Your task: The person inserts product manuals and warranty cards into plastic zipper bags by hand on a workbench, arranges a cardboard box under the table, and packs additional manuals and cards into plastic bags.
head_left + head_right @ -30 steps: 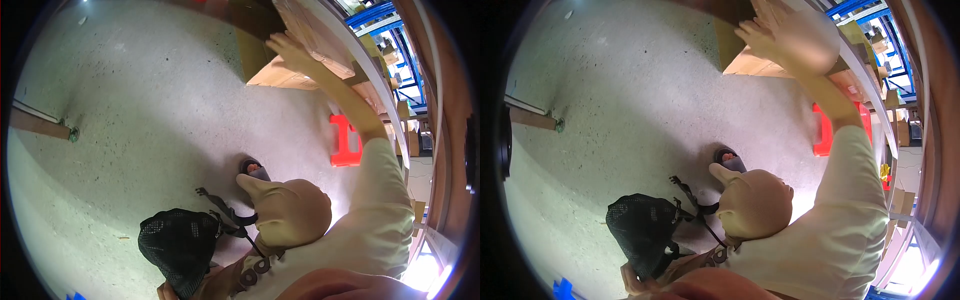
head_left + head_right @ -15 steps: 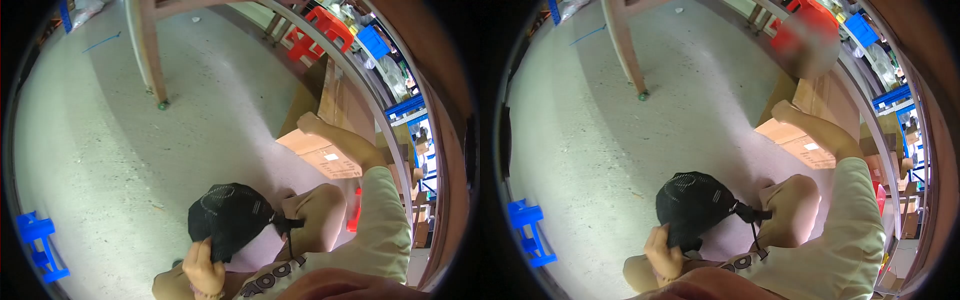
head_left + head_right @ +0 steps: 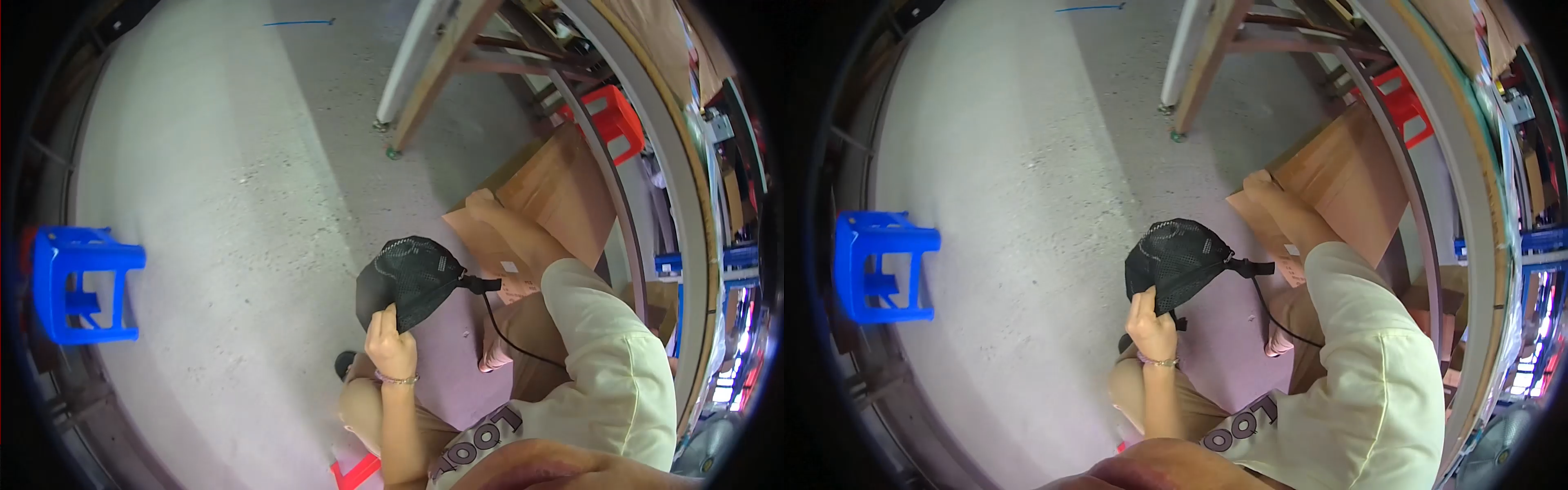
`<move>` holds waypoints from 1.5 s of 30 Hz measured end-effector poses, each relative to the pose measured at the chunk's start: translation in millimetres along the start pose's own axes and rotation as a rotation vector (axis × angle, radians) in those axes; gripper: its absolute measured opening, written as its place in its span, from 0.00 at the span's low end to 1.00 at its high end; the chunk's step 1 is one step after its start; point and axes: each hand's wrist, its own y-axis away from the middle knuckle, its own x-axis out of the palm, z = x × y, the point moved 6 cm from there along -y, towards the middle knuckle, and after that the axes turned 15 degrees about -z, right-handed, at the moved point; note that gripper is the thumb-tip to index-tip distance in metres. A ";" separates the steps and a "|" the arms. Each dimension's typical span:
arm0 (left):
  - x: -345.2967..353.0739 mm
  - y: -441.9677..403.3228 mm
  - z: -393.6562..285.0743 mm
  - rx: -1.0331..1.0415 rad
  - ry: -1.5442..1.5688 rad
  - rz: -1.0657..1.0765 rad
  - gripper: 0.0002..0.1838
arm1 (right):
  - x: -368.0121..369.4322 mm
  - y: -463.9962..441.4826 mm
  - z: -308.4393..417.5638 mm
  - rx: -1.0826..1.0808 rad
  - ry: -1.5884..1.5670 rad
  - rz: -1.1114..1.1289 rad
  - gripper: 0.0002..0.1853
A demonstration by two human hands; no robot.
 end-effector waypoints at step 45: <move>-302.8 10.2 -351.8 0.944 0.268 1.205 0.12 | -432.6 621.5 124.6 0.230 -0.783 -0.773 0.06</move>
